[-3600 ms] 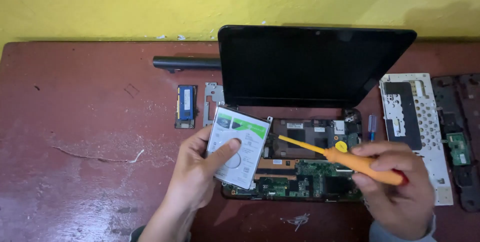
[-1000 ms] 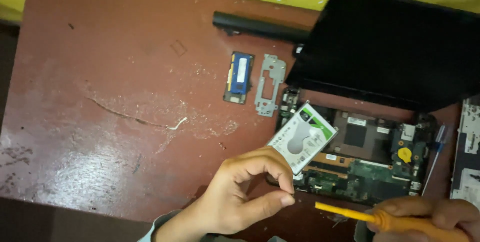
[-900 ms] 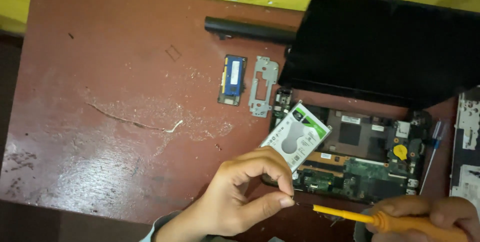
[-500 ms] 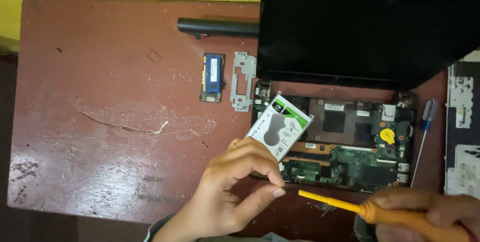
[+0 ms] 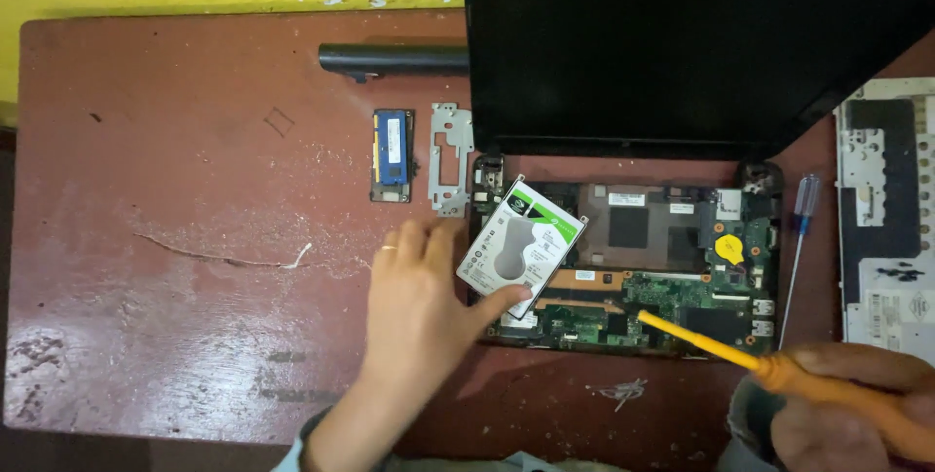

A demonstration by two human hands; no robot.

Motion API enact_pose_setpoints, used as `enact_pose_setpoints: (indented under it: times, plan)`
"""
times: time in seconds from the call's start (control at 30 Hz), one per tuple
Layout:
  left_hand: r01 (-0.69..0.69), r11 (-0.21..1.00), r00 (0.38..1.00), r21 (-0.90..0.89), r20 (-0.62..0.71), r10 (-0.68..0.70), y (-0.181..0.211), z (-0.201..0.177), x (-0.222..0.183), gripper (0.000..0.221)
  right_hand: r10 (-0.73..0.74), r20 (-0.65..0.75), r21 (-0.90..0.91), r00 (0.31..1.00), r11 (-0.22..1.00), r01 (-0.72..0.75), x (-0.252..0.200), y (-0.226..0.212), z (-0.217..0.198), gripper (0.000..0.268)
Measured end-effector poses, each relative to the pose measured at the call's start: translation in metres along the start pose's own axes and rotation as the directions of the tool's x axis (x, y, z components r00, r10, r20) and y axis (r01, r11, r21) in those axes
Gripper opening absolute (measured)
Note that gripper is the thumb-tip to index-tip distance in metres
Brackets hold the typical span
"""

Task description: Installing a hard drive into a laptop chassis using a screwdriver.

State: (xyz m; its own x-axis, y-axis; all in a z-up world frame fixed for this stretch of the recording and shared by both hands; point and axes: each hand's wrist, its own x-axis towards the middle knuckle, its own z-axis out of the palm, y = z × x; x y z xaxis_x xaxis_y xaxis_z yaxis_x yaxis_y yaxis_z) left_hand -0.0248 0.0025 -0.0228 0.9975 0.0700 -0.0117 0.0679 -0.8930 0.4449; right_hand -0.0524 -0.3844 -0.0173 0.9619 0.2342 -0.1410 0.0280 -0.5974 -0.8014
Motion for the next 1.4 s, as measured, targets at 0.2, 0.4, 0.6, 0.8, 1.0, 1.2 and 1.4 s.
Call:
enact_pose_setpoints:
  times: [0.2,0.4,0.6,0.8,1.0,1.2,1.4]
  plan:
    - [0.089,0.940,0.995,0.329,-0.068,-0.070,0.002,0.024,-0.003,0.081,-0.086,-0.498,0.029,0.863,0.993,0.116,0.002,-0.029,0.051,0.014]
    - [0.380,0.907,0.802,-0.179,0.552,-0.227,0.012,-0.033,0.023,0.033,-0.115,-0.593,0.438,0.797,0.784,0.439,0.013,0.011,0.064,0.024]
    - [0.476,0.159,0.864,-0.865,0.494,0.102,-0.010,-0.023,0.009,0.032,0.002,-0.536,0.392,0.844,0.886,0.247,0.008,-0.037,0.072,0.026]
    - [0.335,-0.109,0.916,-0.936,0.297,0.269,-0.009,-0.024,-0.005,0.030,0.028,-0.455,0.542,0.890,0.802,0.252,0.000,-0.031,0.074,0.020]
    - [0.289,-0.114,0.934,-0.951,0.254,0.250,-0.005,-0.033,-0.008,0.026,-0.026,-0.407,0.347,0.913,0.920,0.181,-0.001,-0.061,0.066,0.036]
    - [0.291,-0.131,0.932,-0.948,0.250,0.264,-0.010,-0.031,-0.008,0.024,0.051,-0.311,0.493,0.949,0.862,0.115,-0.010,-0.046,0.057,0.042]
    - [0.285,-0.028,0.930,-0.958,0.270,0.251,-0.012,-0.037,-0.006,0.024,-0.023,0.194,0.344,0.981,0.938,-0.046,0.019,0.021,-0.005,0.052]
